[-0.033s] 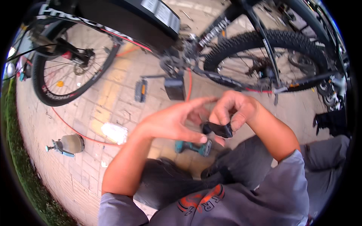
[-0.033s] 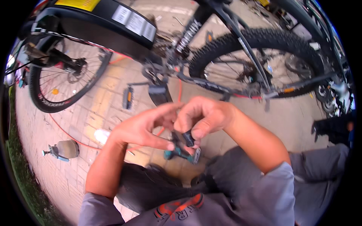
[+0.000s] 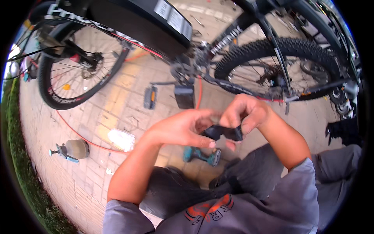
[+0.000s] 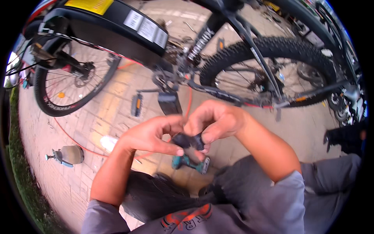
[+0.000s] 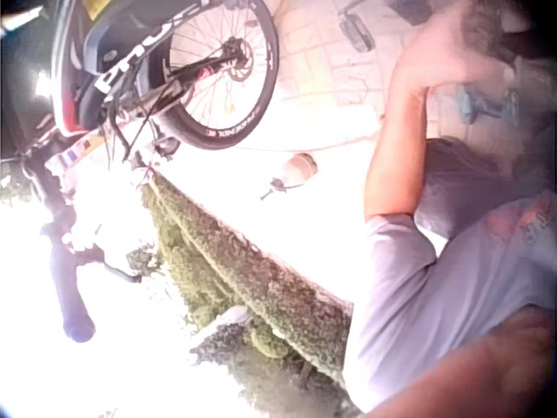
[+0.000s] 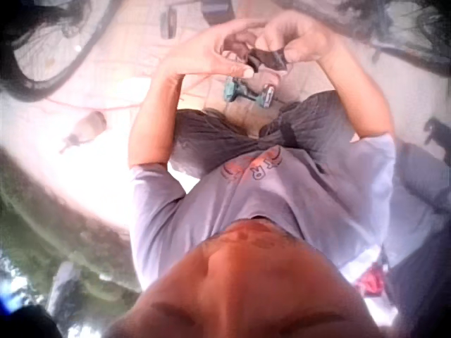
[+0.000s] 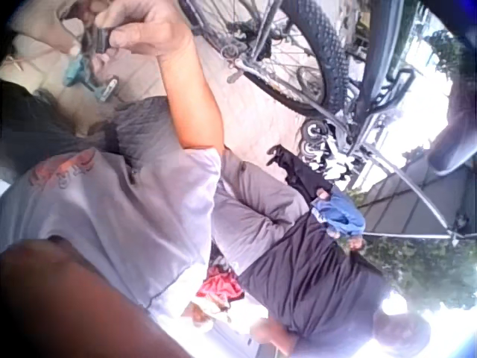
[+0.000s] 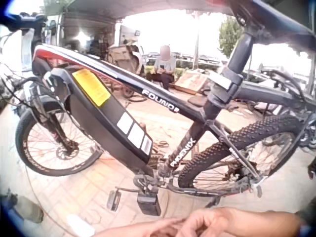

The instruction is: The person uses a power drill to remove a panel from a yellow scooter, then works on the scooter's battery connections. They then move to a bicycle, remove a battery pack, and wrap it with black tape.

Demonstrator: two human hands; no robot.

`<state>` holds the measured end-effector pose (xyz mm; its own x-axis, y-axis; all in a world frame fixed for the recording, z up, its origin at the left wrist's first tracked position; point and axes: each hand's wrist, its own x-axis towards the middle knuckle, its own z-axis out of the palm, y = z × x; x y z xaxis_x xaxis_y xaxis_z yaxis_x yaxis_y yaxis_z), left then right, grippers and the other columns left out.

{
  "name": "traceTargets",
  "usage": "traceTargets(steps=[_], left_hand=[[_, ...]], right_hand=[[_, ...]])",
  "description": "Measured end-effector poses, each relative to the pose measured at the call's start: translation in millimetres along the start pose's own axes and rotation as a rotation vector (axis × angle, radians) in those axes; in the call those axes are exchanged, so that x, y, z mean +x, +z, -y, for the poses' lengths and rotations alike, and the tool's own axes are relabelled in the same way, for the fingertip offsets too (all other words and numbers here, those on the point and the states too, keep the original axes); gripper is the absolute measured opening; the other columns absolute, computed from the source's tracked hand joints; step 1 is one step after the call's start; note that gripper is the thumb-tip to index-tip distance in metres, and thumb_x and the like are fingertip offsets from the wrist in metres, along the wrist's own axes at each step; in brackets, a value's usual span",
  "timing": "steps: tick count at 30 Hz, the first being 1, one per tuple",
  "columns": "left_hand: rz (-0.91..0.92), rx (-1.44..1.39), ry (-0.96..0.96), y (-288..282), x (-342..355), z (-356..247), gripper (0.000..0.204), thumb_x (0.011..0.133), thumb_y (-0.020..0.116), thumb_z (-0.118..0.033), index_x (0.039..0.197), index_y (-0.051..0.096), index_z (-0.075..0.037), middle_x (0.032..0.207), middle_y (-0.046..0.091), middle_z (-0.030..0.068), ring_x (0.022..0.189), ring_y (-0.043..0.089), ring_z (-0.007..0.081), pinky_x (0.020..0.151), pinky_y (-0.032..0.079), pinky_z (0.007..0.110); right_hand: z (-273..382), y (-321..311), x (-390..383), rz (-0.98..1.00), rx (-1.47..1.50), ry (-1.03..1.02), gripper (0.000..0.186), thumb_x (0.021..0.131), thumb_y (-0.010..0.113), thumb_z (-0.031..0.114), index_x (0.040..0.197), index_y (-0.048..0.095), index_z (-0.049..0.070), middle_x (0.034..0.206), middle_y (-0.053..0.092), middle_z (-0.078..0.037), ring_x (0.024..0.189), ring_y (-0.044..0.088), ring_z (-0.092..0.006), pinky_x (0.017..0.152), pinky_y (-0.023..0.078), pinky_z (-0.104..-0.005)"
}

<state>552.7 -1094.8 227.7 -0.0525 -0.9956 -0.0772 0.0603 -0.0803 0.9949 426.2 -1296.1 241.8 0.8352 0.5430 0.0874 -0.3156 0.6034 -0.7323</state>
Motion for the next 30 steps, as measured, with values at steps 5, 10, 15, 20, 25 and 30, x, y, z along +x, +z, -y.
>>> traceTargets(steps=[5,10,15,20,25,30], left_hand=[[-0.305,-0.128,-0.082,-38,-29,-23,0.013,0.079,0.073,-0.007,0.088,0.067,0.000,0.073,0.063,-0.0003,0.067,0.056,0.0072,0.062,0.045,0.024],[-0.716,0.014,-0.028,-76,-85,-31,0.019,0.088,0.066,-0.022,0.089,0.065,-0.003,0.068,0.056,-0.0028,0.066,0.051,0.0047,0.058,0.042,0.022],[-1.120,0.161,0.277,-120,-102,-16,0.030,0.093,0.059,-0.029,0.082,0.064,-0.001,0.062,0.053,-0.0006,0.060,0.045,0.0074,0.058,0.035,0.023],[-1.238,0.273,0.250,-155,-90,-10,0.035,0.092,0.061,-0.033,0.078,0.063,-0.001,0.063,0.052,-0.0008,0.060,0.044,0.0071,0.057,0.033,0.023],[-1.472,0.210,0.051,-171,-82,15,0.029,0.090,0.062,-0.028,0.090,0.064,0.001,0.076,0.060,0.0033,0.068,0.051,0.0124,0.065,0.041,0.027],[-1.748,0.728,-0.155,-171,-97,81,0.043,0.079,0.066,-0.023,0.111,0.056,0.005,0.097,0.063,0.0176,0.087,0.059,0.0253,0.083,0.045,0.035]], right_hand=[[66,18,34,-0.490,-0.704,0.131,0.016,0.080,0.072,0.011,0.085,0.064,-0.002,0.075,0.063,-0.006,0.063,0.062,-0.0132,0.059,0.052,-0.0268],[114,52,116,-0.757,-1.485,-0.187,0.024,0.074,0.071,0.022,0.076,0.065,-0.002,0.064,0.060,-0.006,0.060,0.058,-0.0140,0.056,0.046,-0.0299],[109,52,205,-0.757,-2.181,-0.720,0.024,0.072,0.072,0.025,0.077,0.069,0.003,0.069,0.065,-0.017,0.069,0.066,-0.0349,0.061,0.052,-0.0396],[113,48,223,-0.946,-2.385,-0.857,0.021,0.070,0.074,0.026,0.073,0.069,0.007,0.065,0.065,-0.015,0.060,0.066,-0.0317,0.053,0.052,-0.0399],[105,50,200,-0.966,-2.267,-0.791,0.041,0.077,0.073,0.031,0.096,0.063,-0.003,0.082,0.065,-0.025,0.073,0.066,-0.0372,0.064,0.053,-0.0414],[50,12,139,-1.149,-1.859,-0.750,0.044,0.075,0.075,0.039,0.070,0.060,-0.002,0.057,0.059,-0.015,0.055,0.060,-0.0324,0.054,0.048,-0.0387]])
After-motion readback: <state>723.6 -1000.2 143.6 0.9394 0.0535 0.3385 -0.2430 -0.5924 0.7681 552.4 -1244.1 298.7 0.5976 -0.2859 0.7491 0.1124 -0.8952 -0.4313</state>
